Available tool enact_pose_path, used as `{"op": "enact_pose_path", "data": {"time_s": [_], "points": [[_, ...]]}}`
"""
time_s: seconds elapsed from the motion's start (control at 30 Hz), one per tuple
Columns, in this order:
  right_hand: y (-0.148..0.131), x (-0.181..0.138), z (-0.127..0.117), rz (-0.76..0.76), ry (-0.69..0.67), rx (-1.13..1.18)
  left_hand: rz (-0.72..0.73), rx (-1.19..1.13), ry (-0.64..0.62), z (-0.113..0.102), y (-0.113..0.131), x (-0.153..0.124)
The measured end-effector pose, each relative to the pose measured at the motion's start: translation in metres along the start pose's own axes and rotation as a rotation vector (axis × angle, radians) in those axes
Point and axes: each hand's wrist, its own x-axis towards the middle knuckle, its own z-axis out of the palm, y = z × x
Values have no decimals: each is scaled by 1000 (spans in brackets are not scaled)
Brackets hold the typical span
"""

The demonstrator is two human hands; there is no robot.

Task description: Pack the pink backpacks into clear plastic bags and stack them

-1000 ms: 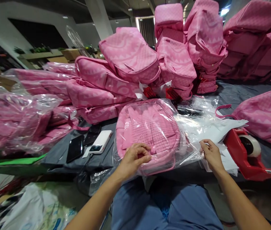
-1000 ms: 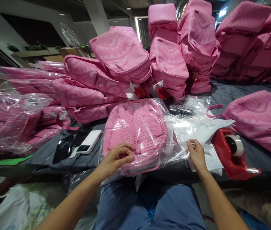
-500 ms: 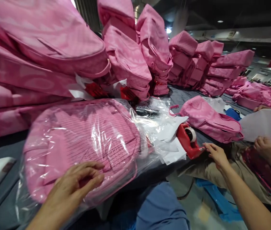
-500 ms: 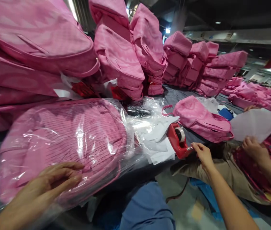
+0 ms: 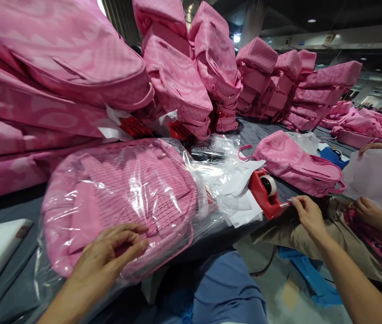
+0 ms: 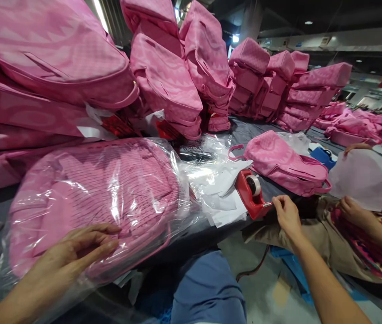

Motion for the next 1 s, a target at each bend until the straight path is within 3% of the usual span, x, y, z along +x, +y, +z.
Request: {"op": "enact_pose_path", "data": {"time_s": [0.1,0.2,0.27,0.37,0.4,0.47,0.57,0.67,0.77,0.9,1.0], "points": [[10,-31,-3,137,-40,244,-48,-28,-28,0,1,0],[14,-69,32,274,-191,499,-91,-78,-19,-1,8,0],[2,-98,67,324,-402,569,-90,-104,-19,-2,17,-3],[-39,-132,109,362,-938,694,-85,-107,-56,-3,31,-7],[-57,-135,117,302,-1116,703,-90,-97,-60,-2,35,-8],[-95,-127,131,38,-1369,603,-106,-62,-57,-3,38,-7],[-149,-96,160,-506,-1538,224,-124,-8,-38,-3,40,-5],[-192,-75,199,-980,-1496,-204,-119,28,-56,-3,42,-5],[-218,-71,234,-1207,-1395,-554,-102,41,-79,-3,44,-5],[-228,-57,255,-1151,-1288,-704,-68,67,-62,-3,44,-7],[-216,-43,245,-1012,-976,-700,-46,95,-31,-3,40,-9]]}}
